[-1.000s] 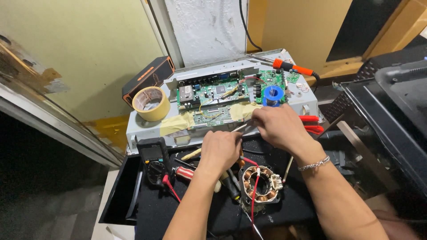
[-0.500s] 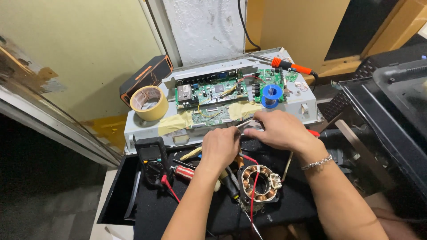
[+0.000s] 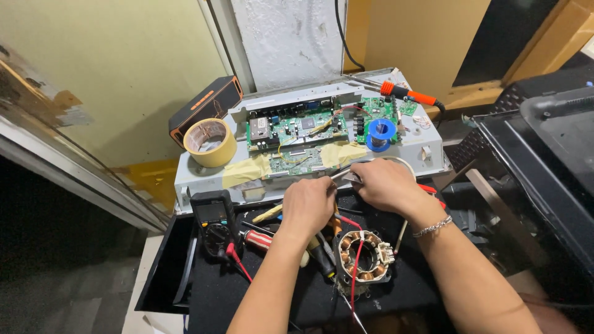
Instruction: Soldering and testing electronic components on a circuit board using a soldering iron and multimeter.
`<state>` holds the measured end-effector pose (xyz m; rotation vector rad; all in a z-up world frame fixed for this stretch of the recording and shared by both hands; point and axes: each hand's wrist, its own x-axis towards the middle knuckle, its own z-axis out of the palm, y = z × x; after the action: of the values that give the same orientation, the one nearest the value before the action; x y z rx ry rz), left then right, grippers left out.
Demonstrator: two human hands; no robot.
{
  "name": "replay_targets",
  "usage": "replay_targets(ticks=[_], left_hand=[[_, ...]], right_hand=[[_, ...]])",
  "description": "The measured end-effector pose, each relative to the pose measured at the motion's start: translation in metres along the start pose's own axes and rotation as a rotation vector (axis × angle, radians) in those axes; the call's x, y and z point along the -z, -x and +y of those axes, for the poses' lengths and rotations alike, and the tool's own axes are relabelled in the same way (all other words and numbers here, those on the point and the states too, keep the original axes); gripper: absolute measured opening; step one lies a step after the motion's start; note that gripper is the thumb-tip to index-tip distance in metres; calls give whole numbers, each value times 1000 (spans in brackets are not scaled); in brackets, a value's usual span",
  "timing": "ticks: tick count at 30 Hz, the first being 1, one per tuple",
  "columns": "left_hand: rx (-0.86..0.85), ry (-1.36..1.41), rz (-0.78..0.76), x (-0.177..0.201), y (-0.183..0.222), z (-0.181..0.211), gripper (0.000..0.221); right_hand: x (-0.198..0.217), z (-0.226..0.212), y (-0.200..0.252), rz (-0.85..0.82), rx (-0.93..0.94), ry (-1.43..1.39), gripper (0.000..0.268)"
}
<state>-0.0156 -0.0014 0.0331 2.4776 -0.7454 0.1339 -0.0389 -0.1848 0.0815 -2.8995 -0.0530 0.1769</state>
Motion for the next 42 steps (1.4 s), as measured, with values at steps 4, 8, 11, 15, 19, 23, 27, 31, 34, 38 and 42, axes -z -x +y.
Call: replay_targets(ticks=[4,8,11,15,19,23,27,31,34,38,42], left_hand=[[2,6,2,0,-1,-2,19],[-29,-7,40,-4,2,-5,18],[-53,9,62,-3,4,-4,17],[-161,19,142,-1,4,2,18],[-201,63,198,2,2,-1,14],[-140,149,205,9,4,0,15],[-123,91,61,16,7,5,20],[-121,83,-4,29,12,11,23],[-87,6,44,11,5,-10,16],[-43,-99,21,2,2,-20,20],[-77,-174,-6,2,3,-13,24]], right_hand=[[0,4,-2,9,-2,9,23],[7,3,4,3,19,-27,19],[13,3,9,-1,2,-90,19],[20,6,11,28,-10,-189,18],[17,10,9,17,-33,-184,16],[19,13,9,-13,-15,-224,20],[38,5,19,33,-49,-310,32],[21,10,11,69,-67,-219,29],[5,13,2,55,-26,-132,22],[14,1,11,23,-20,-139,28],[41,-20,30,33,-68,-286,46]])
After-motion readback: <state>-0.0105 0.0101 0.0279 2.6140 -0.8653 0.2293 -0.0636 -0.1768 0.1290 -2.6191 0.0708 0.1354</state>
